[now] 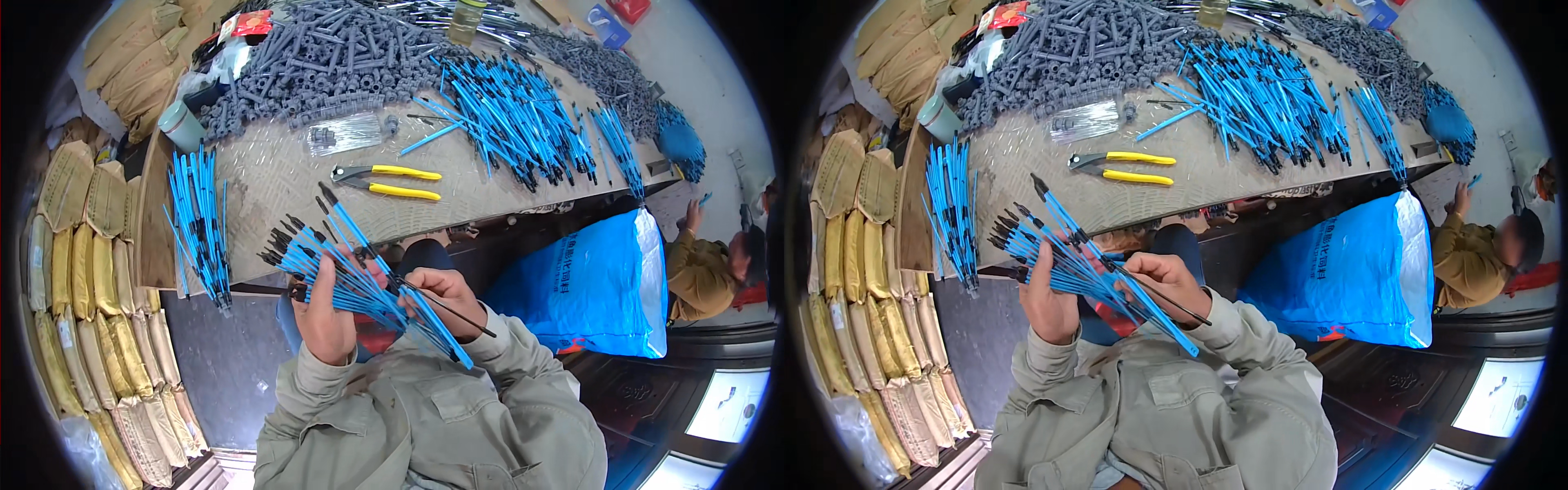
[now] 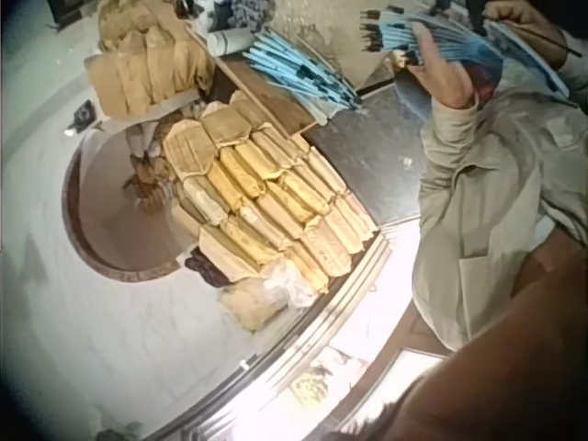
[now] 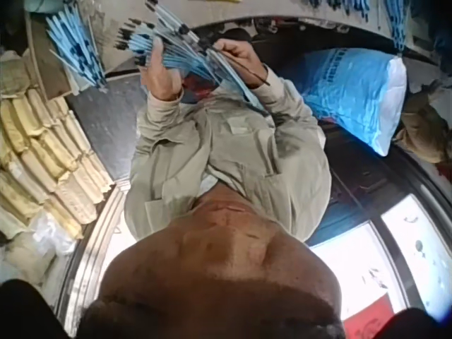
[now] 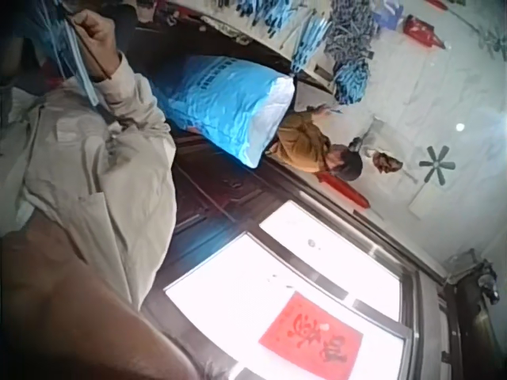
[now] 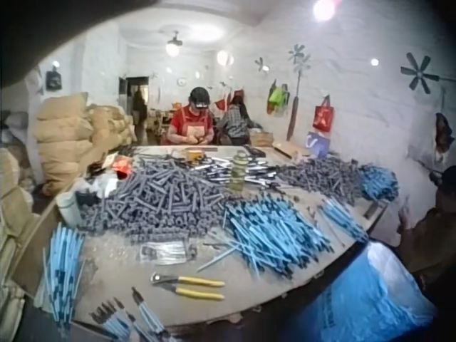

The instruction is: The person assembles blue plastic components onto a metal pin frame by hand at a production workstation.

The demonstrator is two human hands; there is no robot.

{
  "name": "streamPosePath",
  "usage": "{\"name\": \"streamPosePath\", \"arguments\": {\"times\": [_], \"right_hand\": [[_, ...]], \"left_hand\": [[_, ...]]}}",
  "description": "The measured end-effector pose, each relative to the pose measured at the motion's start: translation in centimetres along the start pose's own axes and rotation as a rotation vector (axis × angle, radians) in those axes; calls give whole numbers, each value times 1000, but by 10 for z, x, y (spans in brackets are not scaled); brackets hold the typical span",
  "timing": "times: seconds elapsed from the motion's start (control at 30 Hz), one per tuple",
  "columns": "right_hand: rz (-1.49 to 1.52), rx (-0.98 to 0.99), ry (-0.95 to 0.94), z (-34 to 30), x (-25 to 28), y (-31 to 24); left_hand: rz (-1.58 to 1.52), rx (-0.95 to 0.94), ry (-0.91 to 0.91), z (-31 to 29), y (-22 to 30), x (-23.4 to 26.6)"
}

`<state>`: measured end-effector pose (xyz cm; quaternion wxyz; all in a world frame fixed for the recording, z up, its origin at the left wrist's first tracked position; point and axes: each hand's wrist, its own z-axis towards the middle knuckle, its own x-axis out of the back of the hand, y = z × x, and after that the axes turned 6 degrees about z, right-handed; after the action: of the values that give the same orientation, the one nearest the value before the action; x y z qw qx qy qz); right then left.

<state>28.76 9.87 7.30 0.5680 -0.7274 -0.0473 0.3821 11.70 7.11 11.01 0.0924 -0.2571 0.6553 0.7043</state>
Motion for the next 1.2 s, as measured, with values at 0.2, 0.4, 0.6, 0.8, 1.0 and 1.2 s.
{"name": "streamPosePath", "arguments": {"times": [0.2,0.4,0.6,0.8,1.0,1.2], "right_hand": [[-474,95,-254,35,29,-19],[-1680,605,931,123,171,-126],[-2058,365,887,158,206,-138],[-2096,155,743,163,208,-146],[-1874,419,912,153,210,-171],[-773,702,690,135,195,-201]], "left_hand": [[-38,87,5,0,-9,25],[-188,53,-126,-13,26,24],[-286,-9,-211,-27,29,26],[-187,95,-150,-26,26,16],[-144,210,-121,-23,17,16],[-129,285,-115,-22,16,18]]}}
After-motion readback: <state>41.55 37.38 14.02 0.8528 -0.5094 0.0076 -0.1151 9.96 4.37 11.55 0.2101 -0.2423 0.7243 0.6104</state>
